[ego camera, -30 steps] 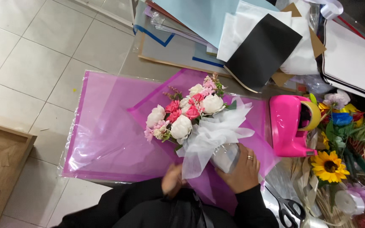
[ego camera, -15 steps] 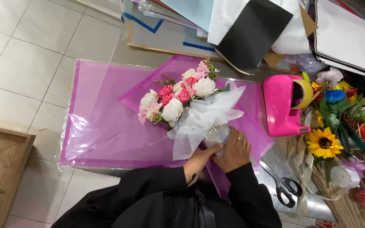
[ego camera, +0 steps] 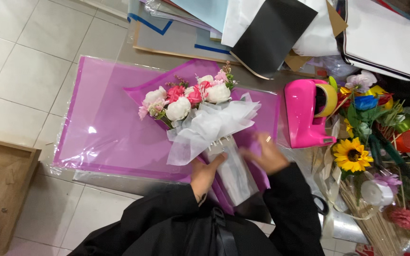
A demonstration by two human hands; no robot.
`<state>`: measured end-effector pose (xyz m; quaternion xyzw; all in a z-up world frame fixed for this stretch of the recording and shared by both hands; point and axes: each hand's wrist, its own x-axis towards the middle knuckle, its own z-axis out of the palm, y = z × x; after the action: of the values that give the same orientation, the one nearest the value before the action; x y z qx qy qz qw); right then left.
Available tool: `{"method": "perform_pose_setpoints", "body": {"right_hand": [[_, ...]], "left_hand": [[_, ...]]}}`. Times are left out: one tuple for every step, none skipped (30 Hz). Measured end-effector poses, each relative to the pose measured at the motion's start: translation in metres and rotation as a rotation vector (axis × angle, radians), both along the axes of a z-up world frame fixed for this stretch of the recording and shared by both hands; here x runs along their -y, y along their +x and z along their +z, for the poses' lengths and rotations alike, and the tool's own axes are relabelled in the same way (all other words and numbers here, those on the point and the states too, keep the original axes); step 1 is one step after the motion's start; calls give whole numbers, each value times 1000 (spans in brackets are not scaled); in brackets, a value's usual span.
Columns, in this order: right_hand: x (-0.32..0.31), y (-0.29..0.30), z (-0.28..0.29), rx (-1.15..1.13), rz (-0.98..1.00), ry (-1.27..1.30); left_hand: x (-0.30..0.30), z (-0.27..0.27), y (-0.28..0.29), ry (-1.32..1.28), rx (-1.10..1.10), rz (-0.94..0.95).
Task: The person prepares a pink translucent wrapping sheet by cutting it with scissors and securing it with tape. They then place a bouquet of pink and white flowers onto the prepared sheet and begin wrapping it.
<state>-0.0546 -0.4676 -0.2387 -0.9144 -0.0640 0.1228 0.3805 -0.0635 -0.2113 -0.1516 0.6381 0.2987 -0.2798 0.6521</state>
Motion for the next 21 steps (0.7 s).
{"method": "perform_pose_setpoints", "body": {"right_hand": [[2,14,-13,1,9,-1],[2,29,-26,-4,-197,-182],[2,45,-38,-4,-399,-361],[-4,45,-45,0,-387,-362],[-9,45,-52,-95,-472,-380],[-15,45,-59,-190,-558,-398],[-14,48,-60,-184,-550,-400],[-12,51,-60,-258,-586,-401],[-11,51,-62,-338,-628,-400],[-9,52,-60,-338,-626,-403],[-6,54,-57,-321,-592,-454],[-3,58,-54,-304,-558,-506],[-3,63,-58,-297,-557,-507],[-3,68,-62,-321,-574,-414],[-6,68,-68,-352,-589,-319],[-4,61,-75,-353,-586,-318],[1,58,-80,-318,-524,-340],[5,55,-84,-283,-463,-362],[3,41,-88,-276,-463,-364],[0,27,-93,-237,-453,-386],[-2,16,-97,-195,-442,-408]], "left_hand": [[1,-3,-4,-1,1,9],[1,-5,-7,5,-60,-29],[1,-7,-10,11,-120,-62],[1,-3,-11,8,-118,-49],[0,1,-13,-30,-95,5],[0,5,-14,-69,-72,59],[2,0,-14,-71,-69,67],[5,-6,-15,-64,-65,73],[6,-12,-17,-56,-64,72],[7,-10,-15,-58,-65,74],[8,-7,-13,-45,-47,79],[9,-4,-9,-32,-29,84],[9,-5,-11,-35,-23,88],[8,-6,-13,-18,-11,75],[4,-8,-18,3,-6,62],[4,-5,-19,4,-7,65],[5,-2,-16,2,33,58],[6,2,-12,-1,74,52],[8,-6,-19,-5,80,54],[9,-14,-26,-29,87,52],[10,-22,-31,-53,98,52]]}}
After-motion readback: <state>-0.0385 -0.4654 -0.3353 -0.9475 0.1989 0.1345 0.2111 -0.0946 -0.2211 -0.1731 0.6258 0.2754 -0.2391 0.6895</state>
